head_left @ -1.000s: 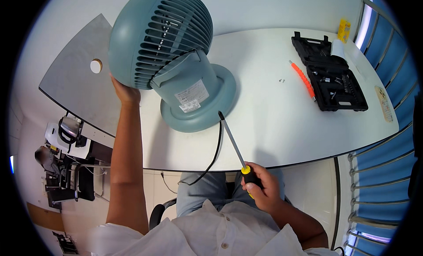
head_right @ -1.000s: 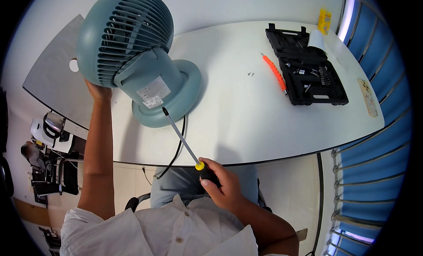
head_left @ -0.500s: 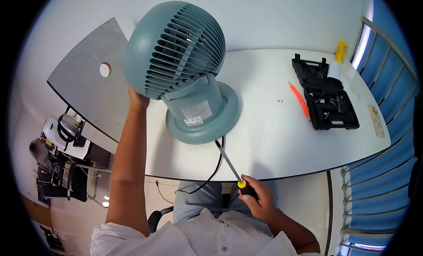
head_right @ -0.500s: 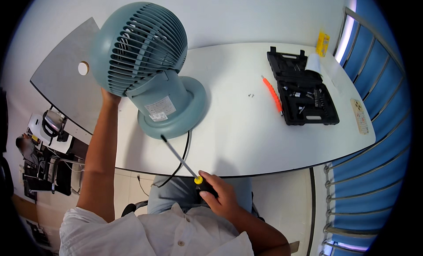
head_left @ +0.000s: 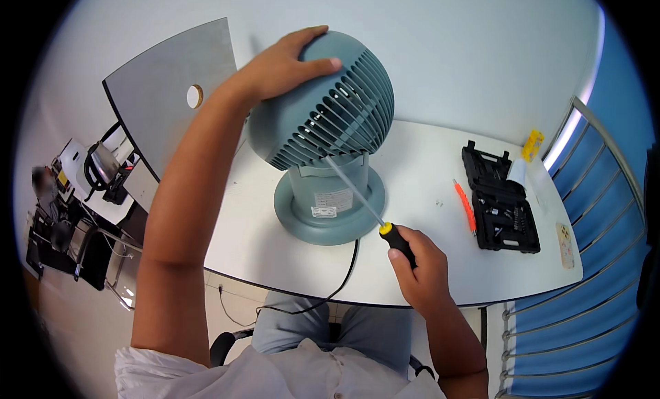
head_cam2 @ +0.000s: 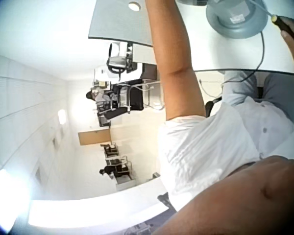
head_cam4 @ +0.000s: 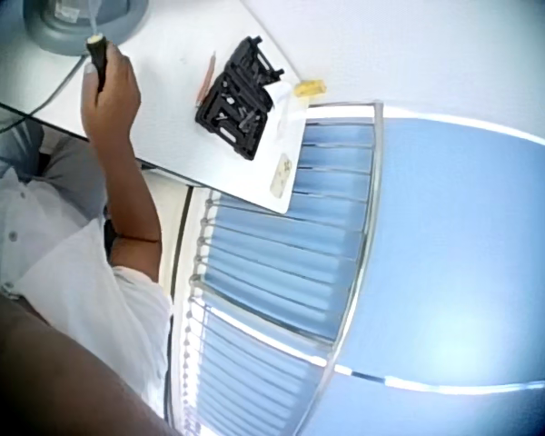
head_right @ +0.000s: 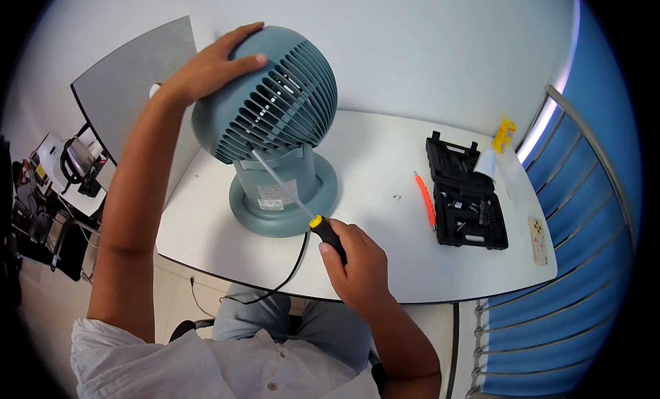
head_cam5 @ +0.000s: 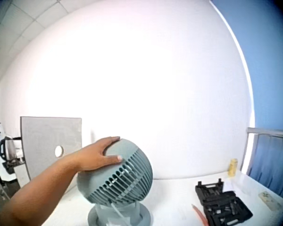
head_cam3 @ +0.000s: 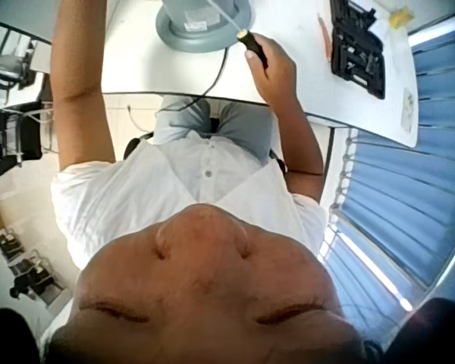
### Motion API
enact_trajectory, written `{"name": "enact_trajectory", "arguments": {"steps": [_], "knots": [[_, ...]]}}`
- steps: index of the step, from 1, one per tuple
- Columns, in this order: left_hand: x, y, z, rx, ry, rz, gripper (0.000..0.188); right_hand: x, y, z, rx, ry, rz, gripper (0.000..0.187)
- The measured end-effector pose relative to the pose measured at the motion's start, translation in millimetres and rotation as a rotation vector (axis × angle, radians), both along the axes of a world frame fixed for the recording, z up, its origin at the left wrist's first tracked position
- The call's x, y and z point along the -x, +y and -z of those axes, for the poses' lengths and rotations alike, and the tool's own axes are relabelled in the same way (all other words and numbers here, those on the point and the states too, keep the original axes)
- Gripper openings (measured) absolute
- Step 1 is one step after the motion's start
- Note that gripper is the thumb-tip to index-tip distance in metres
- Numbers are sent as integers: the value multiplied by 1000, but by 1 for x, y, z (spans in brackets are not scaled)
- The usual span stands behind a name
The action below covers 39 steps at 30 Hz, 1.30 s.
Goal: The person uses a screwdriver to loosen screws on the front grille of a teal table fan. After removing the screws, they detach the front grille, exposing the fan blades and motor housing. The person then tilts the fan to access the base.
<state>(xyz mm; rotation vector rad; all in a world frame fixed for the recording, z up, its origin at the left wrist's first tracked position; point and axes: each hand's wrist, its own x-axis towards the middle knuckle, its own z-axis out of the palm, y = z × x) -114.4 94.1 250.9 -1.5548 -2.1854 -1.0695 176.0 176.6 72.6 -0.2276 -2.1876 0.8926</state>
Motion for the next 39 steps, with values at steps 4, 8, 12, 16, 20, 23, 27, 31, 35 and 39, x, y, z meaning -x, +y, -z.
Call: {"name": "enact_trajectory", "arguments": {"steps": [4, 8, 12, 16, 20, 23, 27, 31, 35, 39], "knots": [[-2, -6, 3, 1, -51, -10, 81, 17, 5, -4, -91, 30, 21, 29], [4, -9, 10, -53, -9, -7, 73, 24, 3, -7, -119, -14, 12, 30], [3, -8, 12, -54, -12, -14, 73, 25, -3, -7, -143, 18, 24, 30], [4, -7, 13, -64, 34, -26, 73, 25, 2, -9, -203, 61, 59, 31], [4, -9, 13, -57, 4, -21, 73, 29, 3, -14, -240, 47, 79, 30], [6, -10, 12, -61, 9, -2, 73, 31, 1, -18, -252, 57, 80, 30], [8, -10, 11, -48, -4, 22, 72, 34, -1, -21, -260, 40, 95, 30], [11, -10, 14, -60, 16, 7, 71, 36, -1, -19, -269, 27, 117, 30], [14, -8, 13, -75, 18, 23, 78, 36, -1, -20, -252, 19, 111, 30], [14, -10, 13, -74, 16, 24, 77, 38, 0, -18, -278, 57, 110, 31]]}}
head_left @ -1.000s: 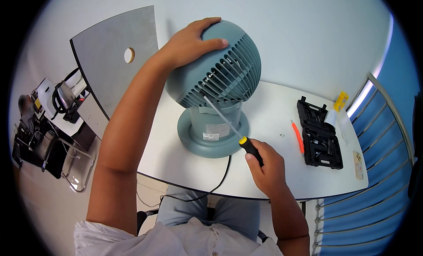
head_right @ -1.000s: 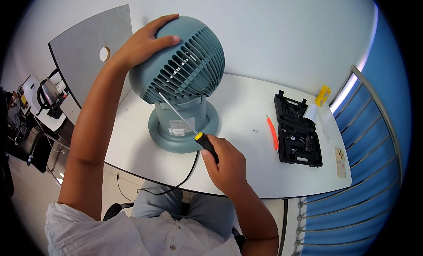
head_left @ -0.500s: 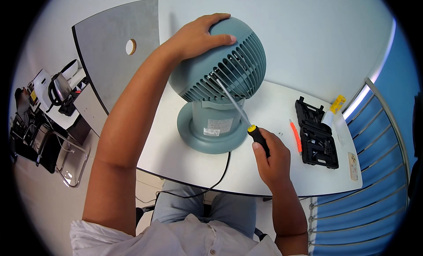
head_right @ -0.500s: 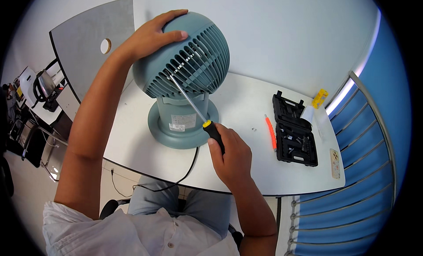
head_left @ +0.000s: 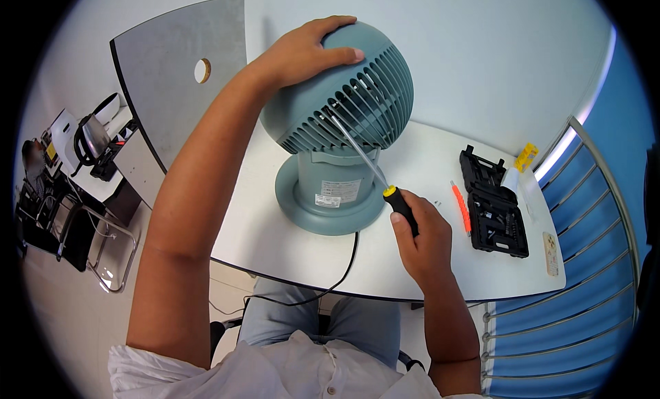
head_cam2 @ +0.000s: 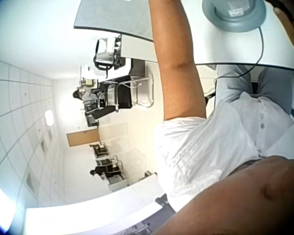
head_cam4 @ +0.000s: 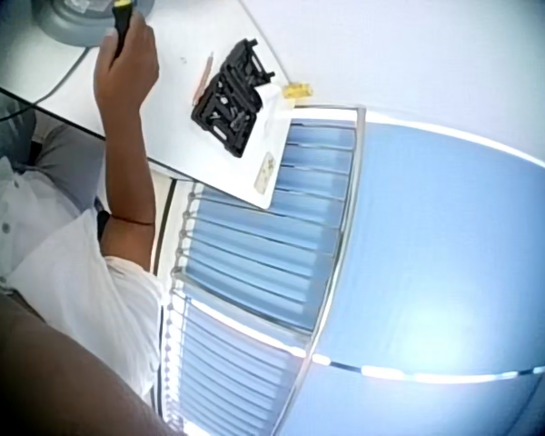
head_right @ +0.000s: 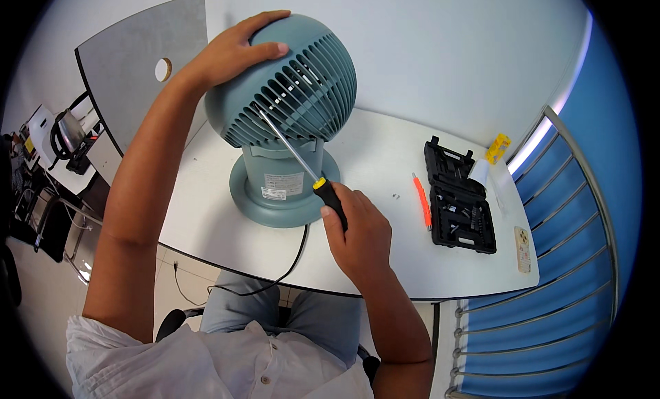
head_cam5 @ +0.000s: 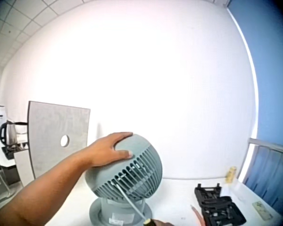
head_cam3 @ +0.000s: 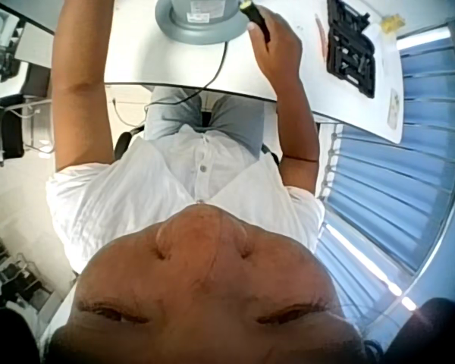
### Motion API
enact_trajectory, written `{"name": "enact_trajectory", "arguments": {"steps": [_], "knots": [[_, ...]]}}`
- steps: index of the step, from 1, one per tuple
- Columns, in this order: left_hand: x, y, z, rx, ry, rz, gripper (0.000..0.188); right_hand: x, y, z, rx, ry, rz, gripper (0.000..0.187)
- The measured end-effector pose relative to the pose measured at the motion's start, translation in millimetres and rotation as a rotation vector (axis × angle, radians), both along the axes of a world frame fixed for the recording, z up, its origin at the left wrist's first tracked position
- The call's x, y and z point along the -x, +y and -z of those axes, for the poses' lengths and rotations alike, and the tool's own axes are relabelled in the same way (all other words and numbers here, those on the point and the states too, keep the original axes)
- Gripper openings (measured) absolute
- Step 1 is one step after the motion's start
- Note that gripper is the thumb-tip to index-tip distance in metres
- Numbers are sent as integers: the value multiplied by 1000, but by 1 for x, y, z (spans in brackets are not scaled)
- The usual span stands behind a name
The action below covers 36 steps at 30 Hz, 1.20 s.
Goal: The person uses a screwdriver to loosen screws on the front grille of a teal table fan. After removing the screws, they detach the front grille, exposing the fan blades and motor housing. The person then tilts the fan to access the base.
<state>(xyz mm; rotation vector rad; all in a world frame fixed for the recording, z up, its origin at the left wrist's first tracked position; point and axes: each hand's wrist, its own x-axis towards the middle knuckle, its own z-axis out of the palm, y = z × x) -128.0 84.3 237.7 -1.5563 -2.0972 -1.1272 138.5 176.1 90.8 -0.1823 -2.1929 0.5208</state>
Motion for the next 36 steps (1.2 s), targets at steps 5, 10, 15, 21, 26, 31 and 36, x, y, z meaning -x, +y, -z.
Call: {"name": "enact_trajectory", "arguments": {"steps": [5, 10, 15, 21, 26, 31, 36], "knots": [[-1, -2, 0, -4, 6, 11, 77, 2, 5, -1, -38, -11, 31, 33], [-2, -1, 0, -14, -8, 27, 78, 10, 5, 11, -89, 52, 108, 34], [3, 0, 3, -15, 13, 8, 68, 12, 4, 14, -19, 48, 83, 30], [1, -2, 3, -23, -12, 35, 74, 7, 10, -3, 232, -111, 10, 18], [0, -3, 3, -24, -15, 15, 73, 3, 24, -12, 390, -278, -127, 18], [-3, -2, 4, -35, -15, 14, 69, 4, 37, -14, 509, -354, -229, 21], [0, -2, 3, -25, -7, 3, 75, 9, 42, -14, 660, -492, -275, 24]]}}
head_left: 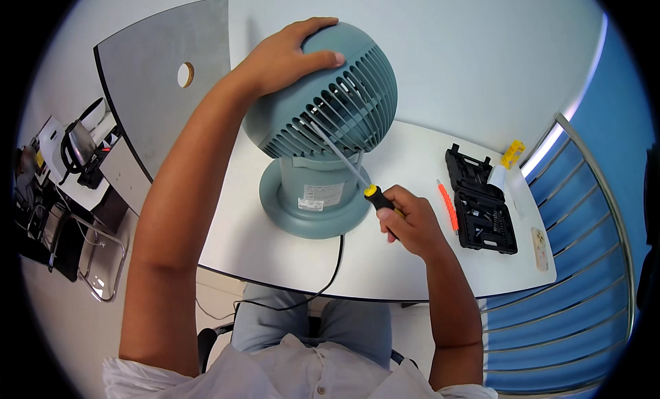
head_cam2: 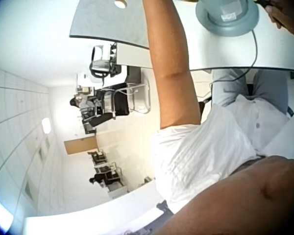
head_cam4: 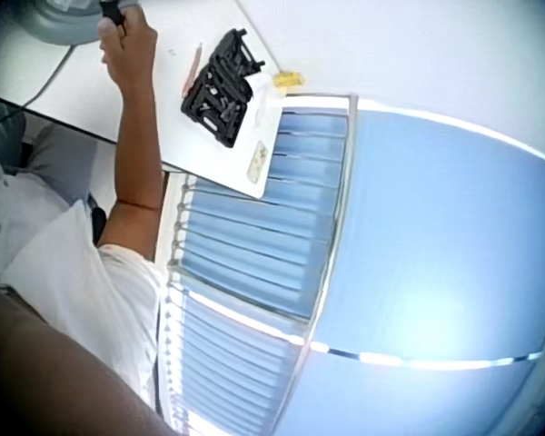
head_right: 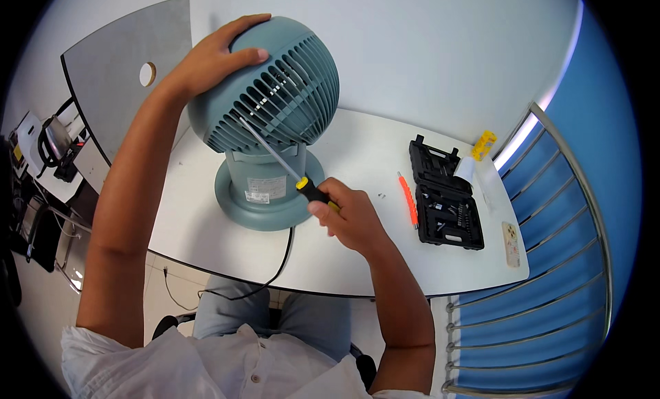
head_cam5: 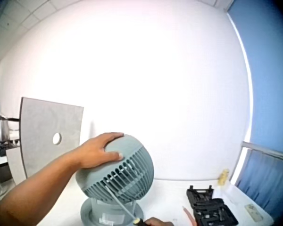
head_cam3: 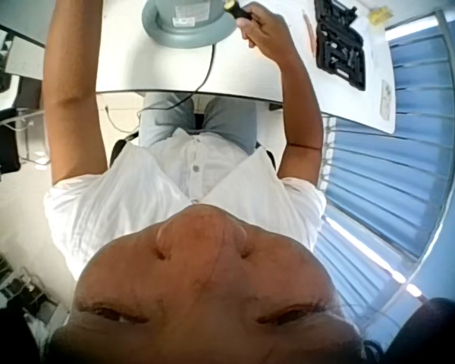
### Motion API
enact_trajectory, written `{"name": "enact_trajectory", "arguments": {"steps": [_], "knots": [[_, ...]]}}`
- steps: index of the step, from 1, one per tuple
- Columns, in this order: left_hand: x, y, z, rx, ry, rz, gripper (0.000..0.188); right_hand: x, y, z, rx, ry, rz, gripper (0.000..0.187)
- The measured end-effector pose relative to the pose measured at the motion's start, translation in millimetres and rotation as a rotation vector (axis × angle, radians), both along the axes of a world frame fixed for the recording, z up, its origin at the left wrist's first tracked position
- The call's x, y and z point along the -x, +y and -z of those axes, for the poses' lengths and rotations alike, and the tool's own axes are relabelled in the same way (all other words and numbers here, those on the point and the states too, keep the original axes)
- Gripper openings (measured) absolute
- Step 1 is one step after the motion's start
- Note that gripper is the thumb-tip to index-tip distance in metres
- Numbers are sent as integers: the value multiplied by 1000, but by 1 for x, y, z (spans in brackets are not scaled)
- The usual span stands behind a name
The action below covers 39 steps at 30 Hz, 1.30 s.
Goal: The person uses a screwdriver to loosen screws on the front grille of a teal table fan. After removing the screws, they detach the front grille, exposing the fan blades and motor housing. The person then tilts the fan to access the base.
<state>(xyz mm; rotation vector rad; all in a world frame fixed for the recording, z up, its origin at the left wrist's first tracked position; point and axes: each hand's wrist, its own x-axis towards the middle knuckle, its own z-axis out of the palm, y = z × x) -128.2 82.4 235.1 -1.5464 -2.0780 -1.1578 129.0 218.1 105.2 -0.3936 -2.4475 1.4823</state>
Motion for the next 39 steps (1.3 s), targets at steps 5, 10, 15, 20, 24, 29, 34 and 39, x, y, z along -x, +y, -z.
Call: {"name": "enact_trajectory", "arguments": {"steps": [5, 10, 15, 20, 24, 29, 34, 39], "knots": [[-7, -3, -5, 41, -48, 11, 77, 8, 0, 23, -548, 293, 207, 30], [-6, -3, -3, 39, -41, -5, 77, 10, -12, 20, -882, 353, 395, 34], [-4, -3, -2, 20, -53, 25, 77, 2, -10, 18, -341, 276, 275, 20], [-4, -2, -3, 20, -48, 30, 78, 3, 3, 16, -196, 255, 46, 20], [-1, -1, -1, 13, -30, 23, 78, 8, 8, 17, 219, 125, -36, 20], [-1, 1, -3, 22, -52, 45, 77, 15, 13, 29, -68, 161, 42, 23], [-6, 0, -1, 10, 2, 6, 72, 16, -10, 42, -591, 394, 312, 30], [-7, -3, -2, 32, -23, -11, 72, 16, -21, 45, -566, 485, 377, 26]]}}
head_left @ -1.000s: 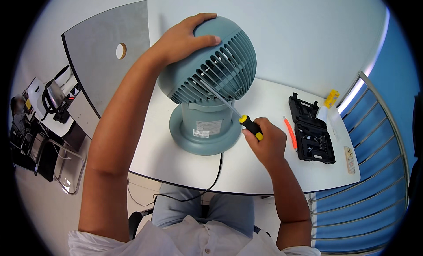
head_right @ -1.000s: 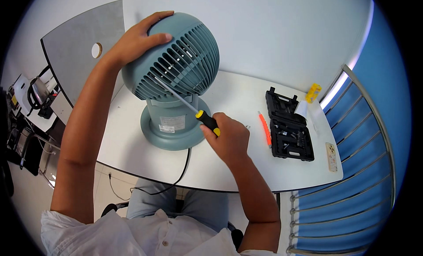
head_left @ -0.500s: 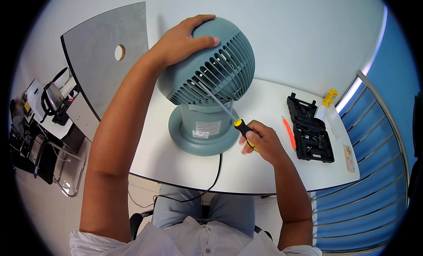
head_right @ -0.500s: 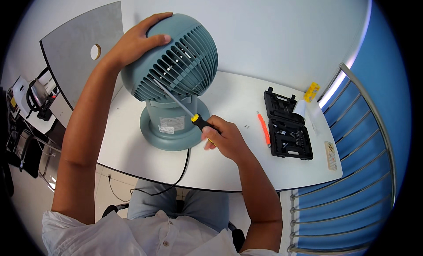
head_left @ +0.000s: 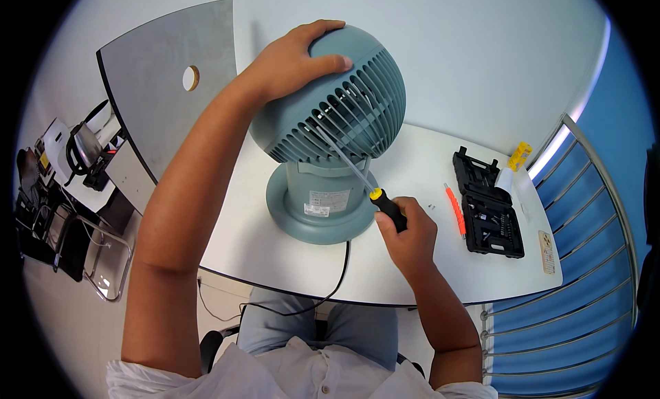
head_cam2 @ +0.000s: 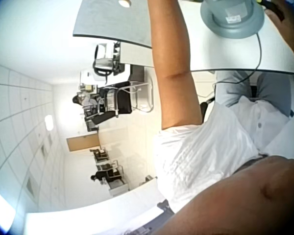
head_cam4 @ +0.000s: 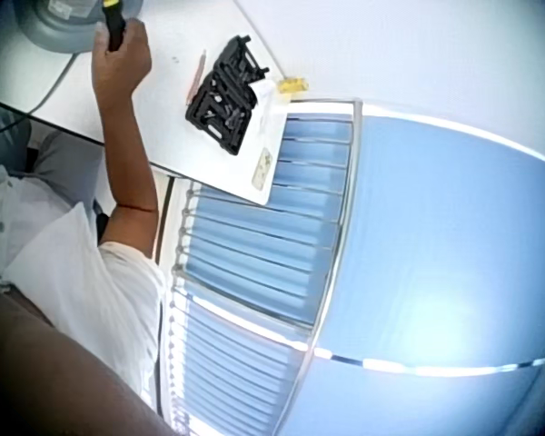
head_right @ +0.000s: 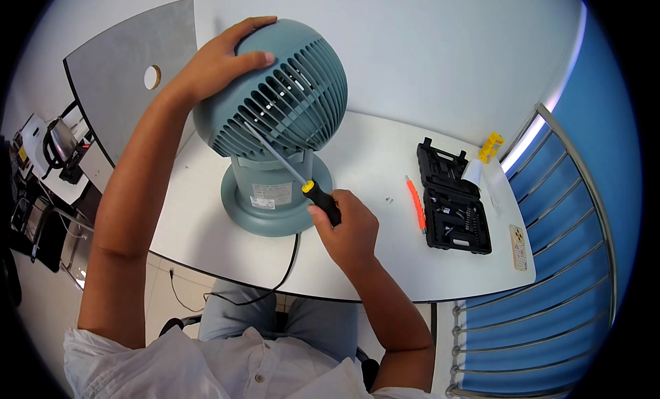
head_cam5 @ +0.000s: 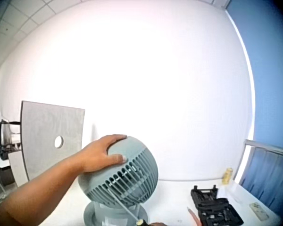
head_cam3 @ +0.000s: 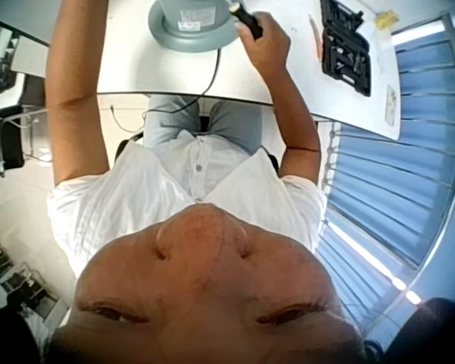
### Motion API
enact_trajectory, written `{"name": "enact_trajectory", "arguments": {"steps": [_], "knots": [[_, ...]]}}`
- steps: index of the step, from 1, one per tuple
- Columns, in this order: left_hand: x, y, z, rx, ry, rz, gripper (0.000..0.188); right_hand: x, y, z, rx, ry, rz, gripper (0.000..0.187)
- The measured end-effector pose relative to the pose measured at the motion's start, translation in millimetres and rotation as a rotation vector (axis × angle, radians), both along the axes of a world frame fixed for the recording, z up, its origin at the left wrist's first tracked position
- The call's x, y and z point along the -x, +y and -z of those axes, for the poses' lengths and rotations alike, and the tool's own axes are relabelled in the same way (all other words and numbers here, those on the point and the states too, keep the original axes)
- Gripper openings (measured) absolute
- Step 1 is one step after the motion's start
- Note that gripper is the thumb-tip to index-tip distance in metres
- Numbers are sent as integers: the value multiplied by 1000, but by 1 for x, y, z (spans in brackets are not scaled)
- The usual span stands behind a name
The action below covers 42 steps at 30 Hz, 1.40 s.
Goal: The person uses a screwdriver to loosen screws on the front grille of a teal table fan. After removing the screws, they detach the front grille, exposing the fan blades and motor housing. The person then tilts the fan to access the base.
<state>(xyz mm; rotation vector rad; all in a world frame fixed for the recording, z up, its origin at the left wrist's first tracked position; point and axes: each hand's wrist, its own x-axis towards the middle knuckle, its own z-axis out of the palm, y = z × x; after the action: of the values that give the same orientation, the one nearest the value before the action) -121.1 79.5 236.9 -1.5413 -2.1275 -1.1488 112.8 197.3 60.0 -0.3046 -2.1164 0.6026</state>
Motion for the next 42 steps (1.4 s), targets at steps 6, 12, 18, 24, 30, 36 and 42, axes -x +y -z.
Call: {"name": "enact_trajectory", "arguments": {"steps": [6, 12, 18, 24, 30, 36, 42], "knots": [[8, 2, 3, -31, 0, 35, 71, -11, 39, -33, 810, -436, -620, 27], [8, 4, 2, -47, -15, 53, 71, -7, 54, -36, 917, -508, -796, 19], [5, 2, 1, -60, -7, 39, 71, 0, 23, -4, -311, -72, 104, 28], [8, 2, 1, -11, -56, 56, 77, 2, 20, 1, 402, -93, -159, 24], [8, 3, 1, -33, -16, 46, 74, -1, 45, -21, 821, -309, -692, 23], [8, 3, 0, -16, -25, 47, 77, -3, 39, -24, 638, -432, -307, 16], [5, 3, 1, -48, -24, 29, 72, 8, 19, 8, -164, 137, 41, 26]]}}
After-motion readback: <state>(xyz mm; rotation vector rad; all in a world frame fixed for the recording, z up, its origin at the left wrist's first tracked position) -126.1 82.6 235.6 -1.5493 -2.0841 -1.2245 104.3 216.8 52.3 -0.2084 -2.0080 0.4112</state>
